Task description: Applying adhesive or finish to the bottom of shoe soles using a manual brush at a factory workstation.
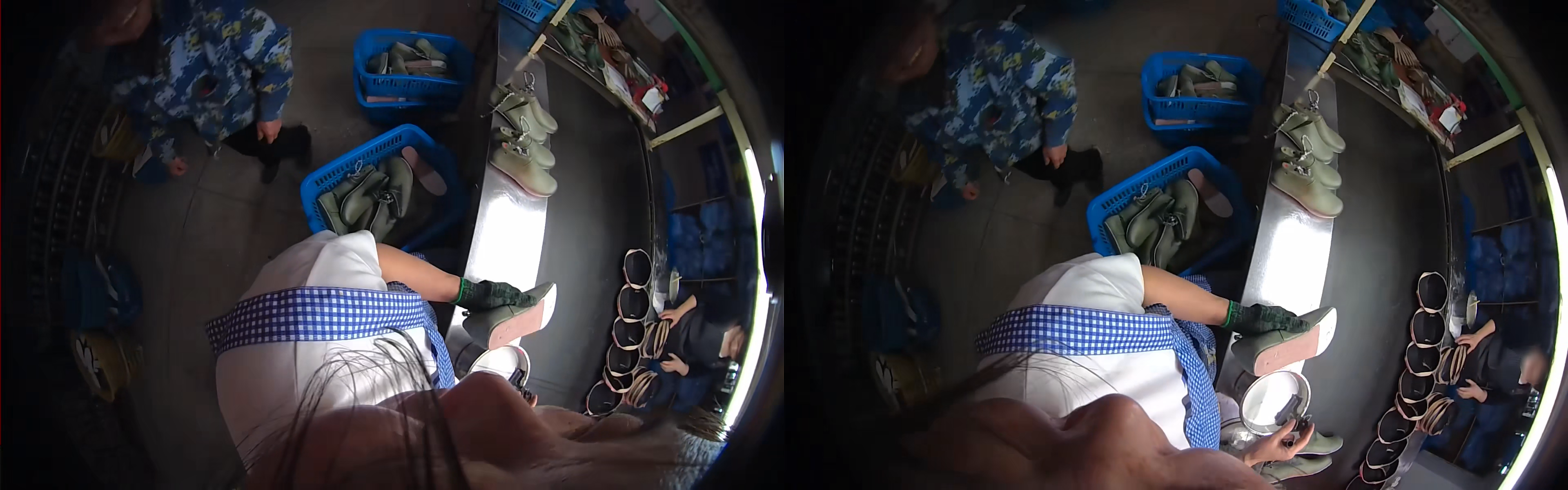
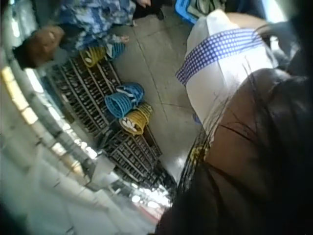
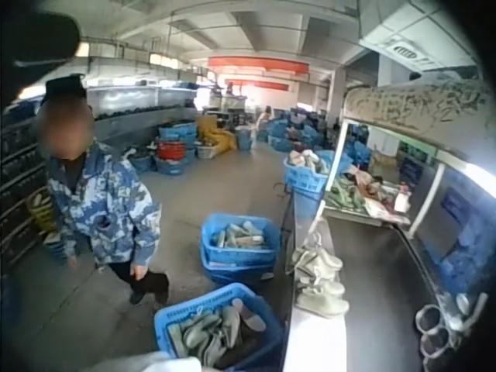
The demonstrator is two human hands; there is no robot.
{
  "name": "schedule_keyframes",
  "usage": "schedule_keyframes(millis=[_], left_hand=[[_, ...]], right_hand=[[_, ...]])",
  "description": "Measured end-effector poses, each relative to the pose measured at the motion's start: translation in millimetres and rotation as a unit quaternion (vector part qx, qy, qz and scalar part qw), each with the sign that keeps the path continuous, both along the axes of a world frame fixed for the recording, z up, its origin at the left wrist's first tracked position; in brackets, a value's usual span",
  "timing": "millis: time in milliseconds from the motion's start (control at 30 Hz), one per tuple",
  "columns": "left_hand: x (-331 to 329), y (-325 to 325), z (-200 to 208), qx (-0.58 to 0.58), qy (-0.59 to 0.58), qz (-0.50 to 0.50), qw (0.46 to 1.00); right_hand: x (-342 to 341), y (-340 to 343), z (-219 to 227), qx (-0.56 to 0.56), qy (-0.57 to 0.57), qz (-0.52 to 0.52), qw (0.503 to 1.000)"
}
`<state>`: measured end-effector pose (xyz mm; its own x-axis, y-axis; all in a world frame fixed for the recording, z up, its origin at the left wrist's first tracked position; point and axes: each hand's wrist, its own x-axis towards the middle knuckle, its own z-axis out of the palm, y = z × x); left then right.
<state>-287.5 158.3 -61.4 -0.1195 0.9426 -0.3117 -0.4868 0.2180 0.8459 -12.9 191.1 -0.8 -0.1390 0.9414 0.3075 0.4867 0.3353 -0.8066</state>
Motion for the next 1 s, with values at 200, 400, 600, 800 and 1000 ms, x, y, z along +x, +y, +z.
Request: schedule_keyframes(millis=[200,400,600,800,1000], left_hand=[[-10,-26,-37,0.069,0.008,-0.016,0.997],[-55,-92,-16,0.208,0.042,-0.016,0.977],[2,-91,3,0.211,0.136,-0.085,0.964],[2,-87,11,0.066,-0.292,-0.149,0.942],[12,-80,3,0.172,0.198,-0.067,0.963]], right_hand=[[-23,-30,16,0.021,-0.063,-0.001,0.998],[-50,-69,20,0.039,-0.161,0.009,0.986],[-6,-82,22,-0.004,-0.144,-0.016,0.989],[-5,-95,17,-0.005,-0.208,-0.005,0.978],[-8,-101,34,0.048,-0.129,-0.031,0.99]])
